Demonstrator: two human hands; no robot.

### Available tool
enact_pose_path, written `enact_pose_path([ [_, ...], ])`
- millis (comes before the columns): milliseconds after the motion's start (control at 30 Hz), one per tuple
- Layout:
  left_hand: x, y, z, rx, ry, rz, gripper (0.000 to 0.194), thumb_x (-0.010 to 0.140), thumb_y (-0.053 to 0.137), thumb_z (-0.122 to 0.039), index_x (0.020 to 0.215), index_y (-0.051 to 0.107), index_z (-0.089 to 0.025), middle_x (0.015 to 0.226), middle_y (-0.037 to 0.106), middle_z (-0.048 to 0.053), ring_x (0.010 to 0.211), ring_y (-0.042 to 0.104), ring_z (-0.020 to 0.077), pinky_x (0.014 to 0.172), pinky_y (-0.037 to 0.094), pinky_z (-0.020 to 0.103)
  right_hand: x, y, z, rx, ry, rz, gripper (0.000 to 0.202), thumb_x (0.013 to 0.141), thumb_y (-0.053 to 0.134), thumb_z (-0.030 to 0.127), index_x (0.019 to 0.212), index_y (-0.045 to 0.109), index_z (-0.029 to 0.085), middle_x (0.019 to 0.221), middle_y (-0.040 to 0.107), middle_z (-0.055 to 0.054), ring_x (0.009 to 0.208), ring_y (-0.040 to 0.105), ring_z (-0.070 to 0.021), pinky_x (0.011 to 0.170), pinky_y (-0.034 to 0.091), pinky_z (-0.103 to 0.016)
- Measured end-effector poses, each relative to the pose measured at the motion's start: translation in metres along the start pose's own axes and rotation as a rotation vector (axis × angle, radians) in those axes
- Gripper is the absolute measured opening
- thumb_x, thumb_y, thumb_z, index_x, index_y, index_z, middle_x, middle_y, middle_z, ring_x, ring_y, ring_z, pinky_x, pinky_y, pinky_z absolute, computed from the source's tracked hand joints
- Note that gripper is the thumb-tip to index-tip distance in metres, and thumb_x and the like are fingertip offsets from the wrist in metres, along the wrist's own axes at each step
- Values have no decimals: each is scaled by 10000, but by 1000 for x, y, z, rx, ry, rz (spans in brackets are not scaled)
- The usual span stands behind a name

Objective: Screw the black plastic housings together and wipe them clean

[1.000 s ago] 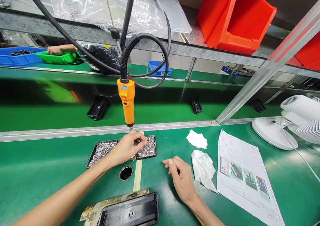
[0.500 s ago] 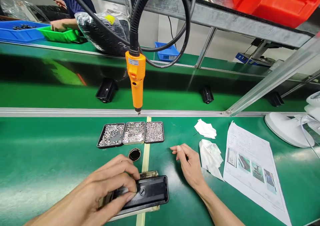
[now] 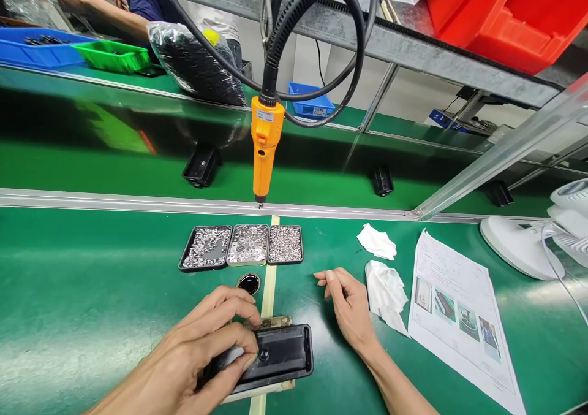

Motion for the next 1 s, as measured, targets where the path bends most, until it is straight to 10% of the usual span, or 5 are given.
enact_pose_path([
  [400,-4,2,4,85,5,65,165,971,553,-223,971,693,-310,1234,632,52,1377,424,290,1050,519,449,0,-1,-1,8,18,10,437,1057,473,444,766,697,207,807,669,-41,820,638,-187,759,450,-313],
  [633,-5,-16,17,-90,-106,-102,130,994,513,-228,1030,616,-300,1109,661,31,1223,537,240,959,533,350,-1,2,-1,8,35,23,418,1058,467,456,854,739,213,807,665,-37,776,624,-179,729,451,-310],
  [1000,99,-6,83,37,-202,-111,253,981,516,-326,838,703,-233,849,702,27,877,596,254,818,468,402,0,2,-1,4,28,14,461,1056,449,487,829,742,212,786,651,-41,728,604,-176,683,435,-305],
])
Point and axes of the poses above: each hand's wrist, its own x-axis towards the middle knuckle, its own y-axis out of the palm, z = x × y, the point moved 8 cm from there along x, towards the middle knuckle
